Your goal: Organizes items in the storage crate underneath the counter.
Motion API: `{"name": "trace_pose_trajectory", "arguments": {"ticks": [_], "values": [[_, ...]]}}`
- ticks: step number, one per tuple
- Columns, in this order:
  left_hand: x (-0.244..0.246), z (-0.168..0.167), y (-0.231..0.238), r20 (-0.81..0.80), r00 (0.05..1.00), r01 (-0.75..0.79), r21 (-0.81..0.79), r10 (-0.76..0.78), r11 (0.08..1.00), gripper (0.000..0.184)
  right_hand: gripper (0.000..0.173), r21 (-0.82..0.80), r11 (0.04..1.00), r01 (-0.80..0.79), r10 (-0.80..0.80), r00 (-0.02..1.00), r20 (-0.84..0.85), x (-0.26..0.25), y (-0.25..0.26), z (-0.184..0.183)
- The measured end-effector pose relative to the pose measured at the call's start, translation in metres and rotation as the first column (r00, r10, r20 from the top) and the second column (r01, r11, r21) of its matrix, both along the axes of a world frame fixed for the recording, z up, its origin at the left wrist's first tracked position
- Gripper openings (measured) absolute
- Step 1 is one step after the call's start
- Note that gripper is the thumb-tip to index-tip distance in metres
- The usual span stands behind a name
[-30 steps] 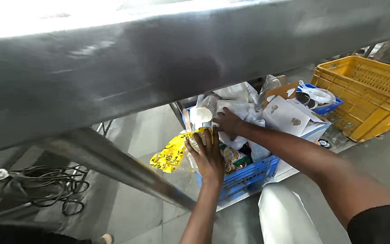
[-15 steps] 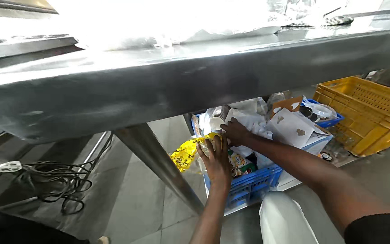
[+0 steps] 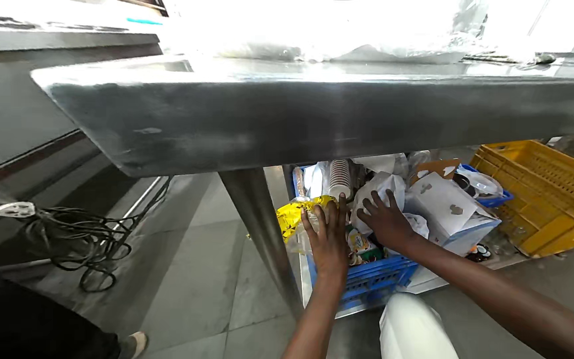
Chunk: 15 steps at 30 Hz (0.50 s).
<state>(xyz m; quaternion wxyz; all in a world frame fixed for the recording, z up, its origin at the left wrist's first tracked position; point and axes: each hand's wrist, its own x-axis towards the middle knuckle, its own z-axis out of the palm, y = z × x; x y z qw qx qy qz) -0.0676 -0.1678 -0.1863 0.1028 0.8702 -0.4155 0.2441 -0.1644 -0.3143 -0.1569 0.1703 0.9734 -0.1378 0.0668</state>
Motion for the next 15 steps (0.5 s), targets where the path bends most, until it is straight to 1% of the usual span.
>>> {"name": "trace_pose_trajectory", "arguments": {"ticks": [2, 5, 8, 11, 13, 15], "values": [[0.001, -0.001, 0.001, 0.017, 1.000, -0.007, 0.010, 0.007, 1.000, 0.097, 0.062, -0.010, 1.000, 0.008, -0.008, 1.000, 0.003, -0.003, 0.003, 0.000], [0.001, 0.000, 0.003, 0.027, 1.000, -0.001, 0.020, 0.001, 1.000, 0.099, 0.055, -0.005, 1.000, 0.017, -0.017, 1.000, -0.019, -0.002, 0.007, 0.005], [0.002, -0.001, 0.005, 0.042, 0.999, 0.027, -0.004, -0.026, 1.000, 0.097, 0.052, 0.063, 0.998, -0.019, 0.021, 0.999, -0.035, 0.005, 0.002, 0.015], [-0.004, -0.003, 0.002, 0.073, 0.993, 0.099, -0.024, -0.097, 0.995, 0.094, 0.046, 0.122, 0.989, -0.081, 0.083, 0.996, -0.014, 0.031, -0.019, 0.017], [-0.018, -0.005, 0.002, 0.113, 0.980, 0.166, -0.018, -0.163, 0.986, 0.094, 0.037, 0.158, 0.973, -0.167, 0.155, 0.984, 0.083, 0.058, -0.038, 0.008], [-0.037, -0.011, 0.001, 0.196, 0.951, 0.251, -0.035, -0.239, 0.967, 0.095, 0.032, 0.203, 0.944, -0.259, 0.222, 0.957, 0.189, 0.088, -0.057, 0.001]]}}
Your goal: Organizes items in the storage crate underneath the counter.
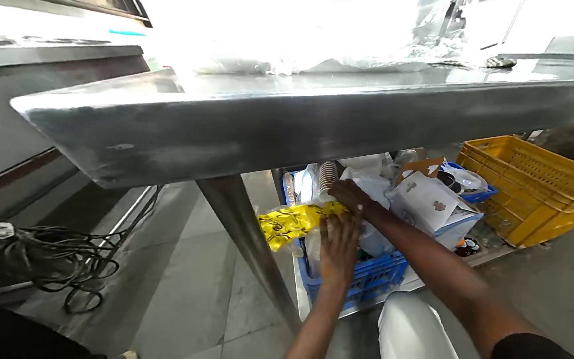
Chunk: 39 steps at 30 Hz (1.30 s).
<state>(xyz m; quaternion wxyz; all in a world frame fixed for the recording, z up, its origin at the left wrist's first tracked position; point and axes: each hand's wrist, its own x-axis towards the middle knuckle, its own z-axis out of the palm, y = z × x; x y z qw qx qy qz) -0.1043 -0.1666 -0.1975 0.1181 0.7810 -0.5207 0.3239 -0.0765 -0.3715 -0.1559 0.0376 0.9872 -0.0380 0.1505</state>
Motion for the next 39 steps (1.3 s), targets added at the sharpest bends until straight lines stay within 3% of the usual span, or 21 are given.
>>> {"name": "trace_pose_trajectory", "arguments": {"ticks": [3, 6, 10, 12, 15, 16, 18, 22, 27, 32, 36, 39], "values": [[-0.024, -0.019, -0.002, 0.133, 0.989, 0.075, -0.042, -0.069, 0.996, 0.087, 0.031, 0.142, 0.989, -0.031, 0.032, 0.999, -0.002, 0.032, -0.021, -0.011], [-0.031, -0.028, -0.006, 0.157, 0.982, 0.112, -0.047, -0.103, 0.993, 0.088, 0.029, 0.344, 0.932, -0.113, 0.133, 0.990, -0.036, 0.030, -0.029, -0.002], [-0.014, -0.028, -0.012, 0.103, 0.978, 0.189, -0.082, -0.180, 0.979, 0.095, 0.024, 0.755, 0.640, -0.146, 0.194, 0.981, 0.025, -0.016, -0.023, 0.035], [0.000, -0.025, -0.017, 0.067, 0.971, 0.235, -0.117, -0.229, 0.965, 0.094, 0.023, 0.689, 0.717, -0.104, 0.166, 0.986, -0.024, -0.044, -0.020, 0.035], [0.021, -0.017, -0.022, -0.009, 0.957, 0.286, -0.157, -0.291, 0.945, 0.076, 0.038, 0.435, 0.899, -0.049, 0.131, 0.979, -0.159, -0.089, -0.004, 0.014], [0.028, -0.011, -0.022, -0.050, 0.953, 0.289, -0.162, -0.300, 0.943, 0.074, 0.033, 0.339, 0.939, -0.061, 0.123, 0.979, -0.163, -0.102, 0.002, 0.003], [0.042, -0.003, -0.020, -0.129, 0.943, 0.283, -0.165, -0.305, 0.945, 0.082, 0.034, 0.259, 0.966, -0.029, 0.063, 0.991, -0.121, -0.129, 0.017, -0.013], [0.056, -0.007, -0.019, -0.174, 0.923, 0.299, -0.235, -0.343, 0.925, 0.086, 0.069, 0.119, 0.963, 0.240, -0.241, 0.970, -0.005, -0.180, 0.036, -0.034], [0.052, -0.016, -0.020, -0.273, 0.896, 0.199, -0.455, -0.349, 0.868, 0.095, 0.059, 0.068, 0.891, 0.449, -0.446, 0.835, 0.323, -0.206, 0.017, -0.051], [0.041, -0.005, -0.025, -0.374, 0.887, 0.118, -0.387, -0.272, 0.915, 0.097, 0.058, 0.121, 0.864, 0.489, -0.502, 0.821, 0.272, -0.190, 0.004, -0.035], [0.028, 0.008, -0.021, -0.406, 0.853, 0.221, -0.287, -0.328, 0.932, 0.110, 0.057, 0.320, 0.854, 0.409, -0.436, 0.900, 0.012, -0.159, -0.002, -0.013], [0.032, 0.004, -0.025, -0.332, 0.868, 0.315, -0.208, -0.370, 0.926, 0.107, 0.067, 0.262, 0.846, 0.464, -0.454, 0.885, -0.101, -0.134, 0.000, -0.010]]}}
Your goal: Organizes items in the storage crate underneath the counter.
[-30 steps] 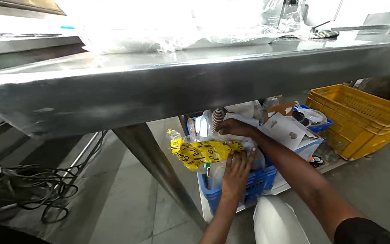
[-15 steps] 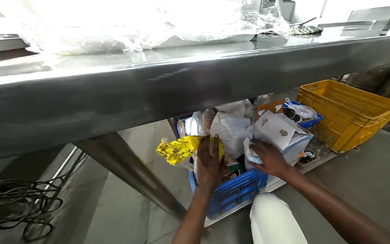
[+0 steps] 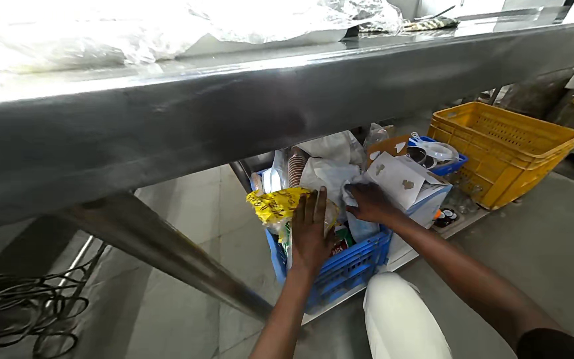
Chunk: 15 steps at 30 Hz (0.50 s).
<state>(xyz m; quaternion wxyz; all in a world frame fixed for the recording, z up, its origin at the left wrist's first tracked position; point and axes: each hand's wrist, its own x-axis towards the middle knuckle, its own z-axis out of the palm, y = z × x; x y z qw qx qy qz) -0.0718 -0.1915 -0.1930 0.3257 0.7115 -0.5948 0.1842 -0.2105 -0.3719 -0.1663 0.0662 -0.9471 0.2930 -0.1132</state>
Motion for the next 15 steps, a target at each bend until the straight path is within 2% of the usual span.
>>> {"name": "trace_pose_trajectory", "arguments": {"ticks": [2, 5, 8, 11, 13, 15], "values": [[0.009, 0.000, -0.004, 0.010, 1.000, 0.025, 0.028, -0.025, 0.999, 0.104, 0.073, -0.012, 0.999, 0.038, -0.038, 0.999, -0.011, 0.012, 0.007, 0.005], [0.023, 0.009, -0.008, -0.059, 0.998, 0.043, 0.072, -0.039, 0.997, 0.112, 0.066, 0.038, 0.999, 0.031, -0.034, 0.997, 0.068, 0.019, 0.018, 0.017], [0.015, 0.019, -0.004, -0.234, 0.968, 0.117, 0.077, -0.096, 0.990, 0.116, 0.057, 0.072, 0.994, -0.083, 0.062, 0.965, 0.254, 0.022, 0.025, 0.029], [-0.011, 0.010, -0.004, -0.419, 0.895, 0.176, 0.011, -0.155, 0.984, 0.110, 0.042, 0.167, 0.945, -0.281, 0.195, 0.895, 0.401, 0.030, 0.036, 0.045], [-0.021, -0.009, -0.012, -0.313, 0.948, 0.071, 0.036, -0.057, 0.997, 0.099, 0.039, 0.256, 0.896, -0.362, 0.256, 0.895, 0.365, 0.033, 0.049, 0.053], [-0.023, -0.021, -0.018, -0.126, 0.989, -0.068, 0.059, 0.075, 0.996, 0.090, 0.045, 0.241, 0.903, -0.355, 0.304, 0.926, 0.226, 0.032, 0.057, 0.051]]}}
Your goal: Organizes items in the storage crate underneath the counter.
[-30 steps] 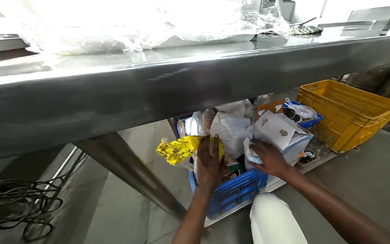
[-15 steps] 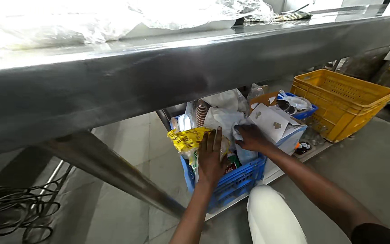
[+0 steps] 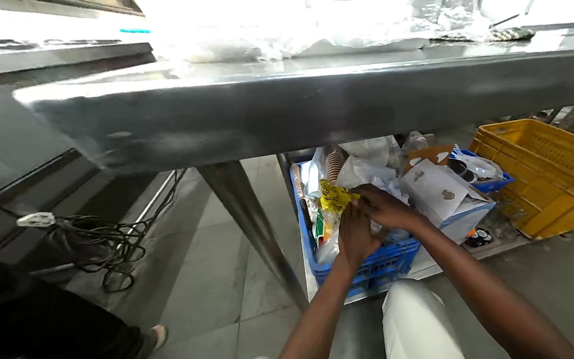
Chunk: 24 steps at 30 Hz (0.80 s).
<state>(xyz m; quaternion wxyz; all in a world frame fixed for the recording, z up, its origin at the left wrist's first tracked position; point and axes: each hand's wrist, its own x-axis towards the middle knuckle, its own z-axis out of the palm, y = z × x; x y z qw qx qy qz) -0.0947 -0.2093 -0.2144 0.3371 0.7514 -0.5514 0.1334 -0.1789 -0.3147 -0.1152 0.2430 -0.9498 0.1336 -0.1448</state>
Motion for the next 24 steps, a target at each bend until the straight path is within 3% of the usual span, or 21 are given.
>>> {"name": "trace_pose_trajectory", "arguments": {"ticks": [3, 8, 13, 18, 20, 23, 24], "values": [[0.004, 0.003, 0.012, 0.025, 0.998, -0.054, 0.082, 0.052, 0.995, 0.100, 0.062, -0.158, 0.987, 0.005, -0.016, 0.997, -0.069, -0.010, 0.003, -0.017], [0.027, 0.036, 0.021, -0.244, 0.966, 0.152, 0.281, -0.083, 0.947, 0.116, 0.071, -0.293, 0.950, 0.103, -0.112, 0.994, -0.012, -0.019, 0.020, -0.038], [0.058, 0.019, 0.006, -0.485, 0.862, 0.284, 0.218, -0.149, 0.934, 0.119, 0.075, -0.369, 0.907, 0.202, -0.215, 0.977, 0.008, 0.001, 0.018, -0.057], [0.067, -0.009, 0.009, -0.669, 0.701, 0.359, 0.034, -0.246, 0.933, 0.122, 0.078, -0.440, 0.882, 0.169, -0.273, 0.945, -0.183, 0.019, 0.016, -0.055], [0.050, 0.004, 0.032, -0.637, 0.734, 0.331, 0.037, -0.233, 0.943, 0.105, 0.079, -0.482, 0.865, 0.138, -0.277, 0.933, -0.231, 0.019, 0.015, -0.051], [0.029, 0.025, 0.067, -0.426, 0.894, 0.181, 0.059, -0.139, 0.982, 0.098, 0.079, -0.459, 0.882, 0.108, -0.272, 0.911, -0.309, 0.011, 0.004, -0.042], [0.021, 0.038, 0.084, -0.329, 0.939, 0.114, 0.009, -0.104, 0.993, 0.086, 0.077, -0.441, 0.892, 0.102, -0.265, 0.908, -0.326, 0.007, 0.000, -0.042]]}}
